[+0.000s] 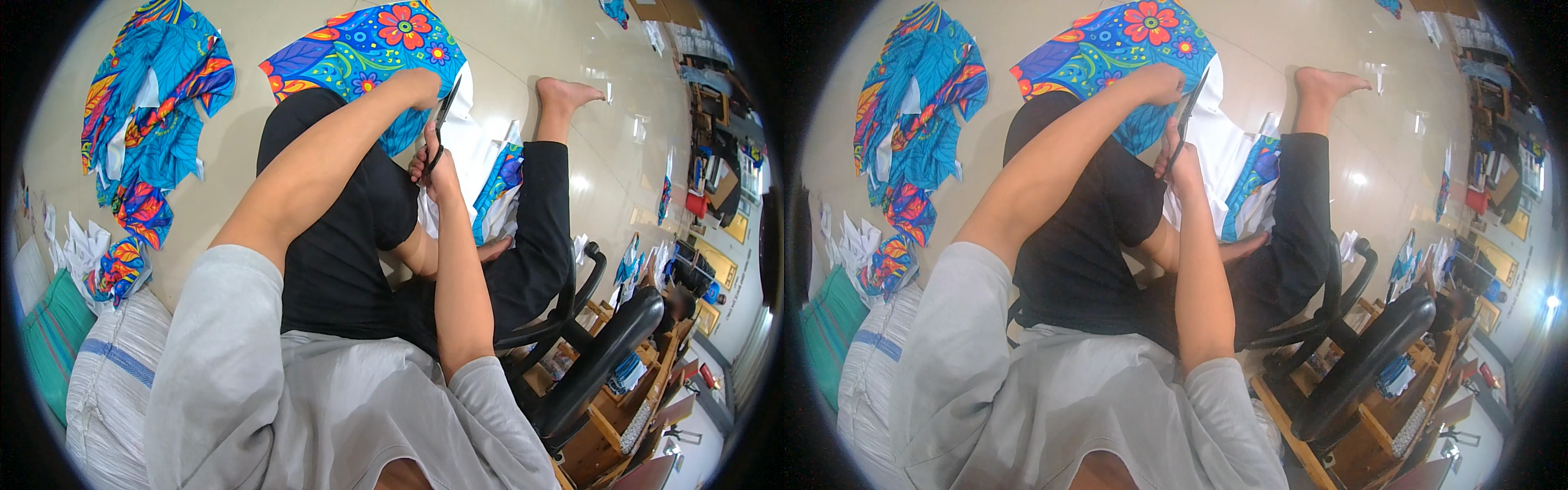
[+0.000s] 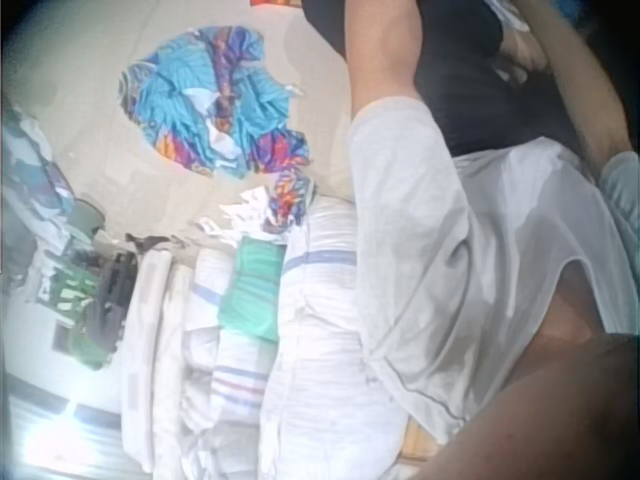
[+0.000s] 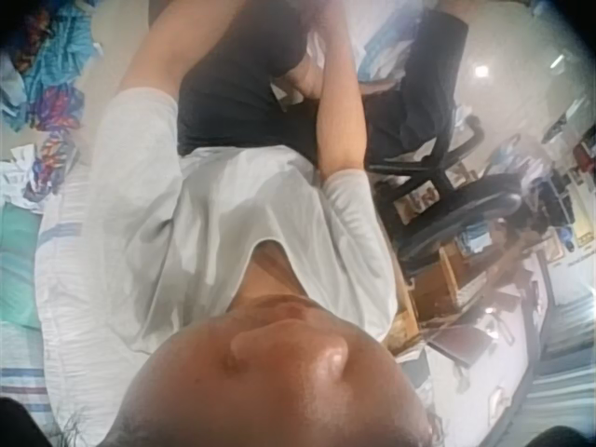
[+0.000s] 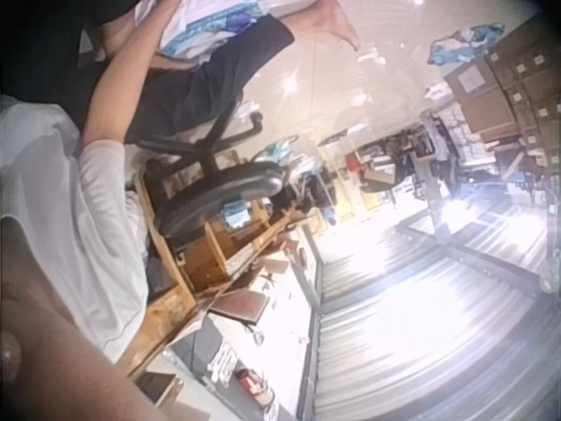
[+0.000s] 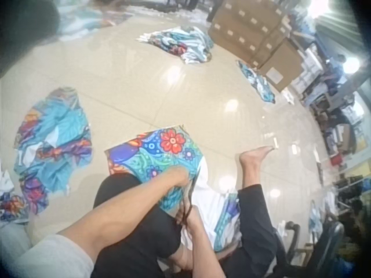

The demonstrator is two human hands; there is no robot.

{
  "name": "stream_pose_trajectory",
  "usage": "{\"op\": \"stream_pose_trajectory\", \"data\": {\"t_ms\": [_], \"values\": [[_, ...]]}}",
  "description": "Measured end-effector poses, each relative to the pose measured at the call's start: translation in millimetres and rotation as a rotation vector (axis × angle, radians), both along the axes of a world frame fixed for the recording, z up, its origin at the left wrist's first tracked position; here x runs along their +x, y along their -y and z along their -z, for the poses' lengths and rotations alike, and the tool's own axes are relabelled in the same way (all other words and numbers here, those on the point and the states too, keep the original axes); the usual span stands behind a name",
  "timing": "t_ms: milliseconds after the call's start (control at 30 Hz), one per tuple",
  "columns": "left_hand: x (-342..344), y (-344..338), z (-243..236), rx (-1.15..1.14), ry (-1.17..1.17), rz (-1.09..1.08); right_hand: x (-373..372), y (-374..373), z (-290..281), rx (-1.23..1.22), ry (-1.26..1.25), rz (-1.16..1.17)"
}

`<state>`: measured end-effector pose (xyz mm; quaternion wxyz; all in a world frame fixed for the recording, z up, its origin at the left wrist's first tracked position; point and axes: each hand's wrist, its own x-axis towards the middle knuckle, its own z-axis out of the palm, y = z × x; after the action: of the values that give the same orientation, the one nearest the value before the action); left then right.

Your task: The person sits on the floor and uses shears to cut a large piece of colorful floral-patterned fabric. They hold the fabric with one hand and cut along its edges with the other, separating sections and moving the cut pieces aside.

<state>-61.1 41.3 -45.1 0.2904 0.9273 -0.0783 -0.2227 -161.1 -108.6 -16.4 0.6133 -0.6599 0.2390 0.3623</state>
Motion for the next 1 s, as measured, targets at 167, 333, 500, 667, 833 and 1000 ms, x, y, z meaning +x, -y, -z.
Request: {"op": "stream_pose_trajectory", "data": {"t_ms": [167, 333, 500, 667, 833, 1000], "values": [[1.0, -2.2, 1.6, -0.015, -0.001, 0.006, 9.4, -1.4, 2.1, 0.02, -0.016, -0.003], [2.5, -3.6, 2.1, -0.016, 0.018, 0.025, 11.2, -0.9, -0.1, -0.007, -0.01, -0.005], [2.1, -3.6, -0.2, -0.013, 0.003, 0.019, 11.3, -2.6, 2.6, -0.049, 0.029, -0.03], [1.9, -4.3, -3.9, 0.004, -0.009, 0.026, 11.0, -5.2, 6.7, -0.089, 0.065, -0.032], [4.6, -6.5, -4.9, 0.016, -0.028, 0.052, 8.0, -13.7, 7.4, -0.094, 0.066, 0.006], [5.7, -11.8, -6.7, -0.001, -0.025, 0.03, 13.3, -18.3, 1.1, 0.016, 0.014, 0.057]]}}
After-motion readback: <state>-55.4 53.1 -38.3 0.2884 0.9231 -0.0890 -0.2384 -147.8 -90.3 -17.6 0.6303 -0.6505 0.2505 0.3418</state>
